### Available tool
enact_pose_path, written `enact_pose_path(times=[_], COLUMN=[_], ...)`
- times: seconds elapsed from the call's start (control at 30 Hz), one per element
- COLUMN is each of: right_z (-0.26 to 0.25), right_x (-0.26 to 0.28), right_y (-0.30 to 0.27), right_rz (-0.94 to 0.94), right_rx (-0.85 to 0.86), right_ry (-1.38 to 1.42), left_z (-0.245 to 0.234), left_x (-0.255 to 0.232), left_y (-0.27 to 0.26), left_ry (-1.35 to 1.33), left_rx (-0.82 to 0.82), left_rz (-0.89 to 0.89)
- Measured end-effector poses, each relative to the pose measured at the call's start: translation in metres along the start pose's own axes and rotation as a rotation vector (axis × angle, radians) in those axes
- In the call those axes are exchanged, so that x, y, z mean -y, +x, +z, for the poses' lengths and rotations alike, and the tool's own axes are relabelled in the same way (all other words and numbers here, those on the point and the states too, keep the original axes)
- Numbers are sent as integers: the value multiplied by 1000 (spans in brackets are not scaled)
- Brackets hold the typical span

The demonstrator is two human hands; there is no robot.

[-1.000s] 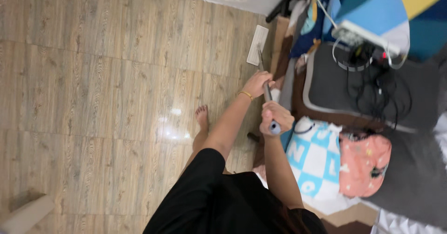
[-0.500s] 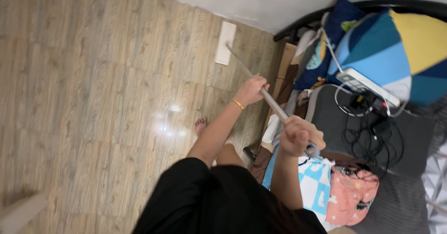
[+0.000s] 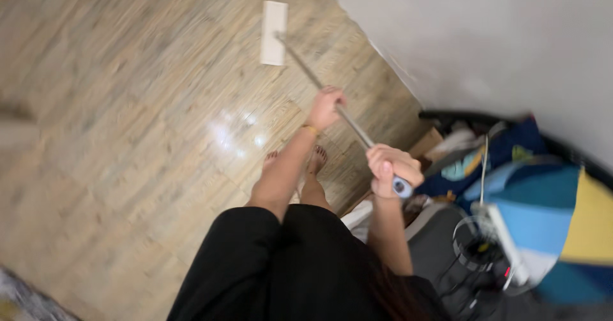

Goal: The person prepares a flat mop by attaching a pad and then mops the tiled floor of a bedroom, navigating around furniture and curtains.

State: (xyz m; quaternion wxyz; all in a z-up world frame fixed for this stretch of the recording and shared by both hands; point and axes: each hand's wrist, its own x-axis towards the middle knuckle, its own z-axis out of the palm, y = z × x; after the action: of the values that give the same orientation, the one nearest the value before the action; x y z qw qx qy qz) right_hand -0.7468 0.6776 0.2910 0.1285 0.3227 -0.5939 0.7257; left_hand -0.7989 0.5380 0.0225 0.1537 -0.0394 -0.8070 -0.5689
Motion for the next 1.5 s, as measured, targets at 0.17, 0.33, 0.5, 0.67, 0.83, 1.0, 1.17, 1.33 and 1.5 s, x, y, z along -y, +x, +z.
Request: enact_pose_path(times=[0.17,0.33,0.5,0.67,0.83,1.0,1.17,1.33,1.5], right_z=[-13,8,18,36,106,192,255,276,248], right_x=[8,9,7,-14,-60,-74,-52,-61,-70], right_y=[50,65,70,67,22,-32,-53,-11,65], right_rz=[13,55,60,238,217,272,320,257,184], right_rx=[332,427,436,528,605,730,862,870,892], right_ry=[10,156,446,649,772,981,868,868,857], left_z=[37,19,-25,-82,-141,-197,-245,-258,-236], left_x=[-18,-35,-63,-70,-37,-14,8,24,34], left_y=[24,31,3,-60,-150,-246,-289,-252,-150], left_ry=[-94,68,132,241,318,378,376,429,423], left_rx=[-187,-144,-176,-316,-439,-697,-773,-887,-850], left_rz=[-56,-186,-334,-447,-568,-525,-615,-537,-502])
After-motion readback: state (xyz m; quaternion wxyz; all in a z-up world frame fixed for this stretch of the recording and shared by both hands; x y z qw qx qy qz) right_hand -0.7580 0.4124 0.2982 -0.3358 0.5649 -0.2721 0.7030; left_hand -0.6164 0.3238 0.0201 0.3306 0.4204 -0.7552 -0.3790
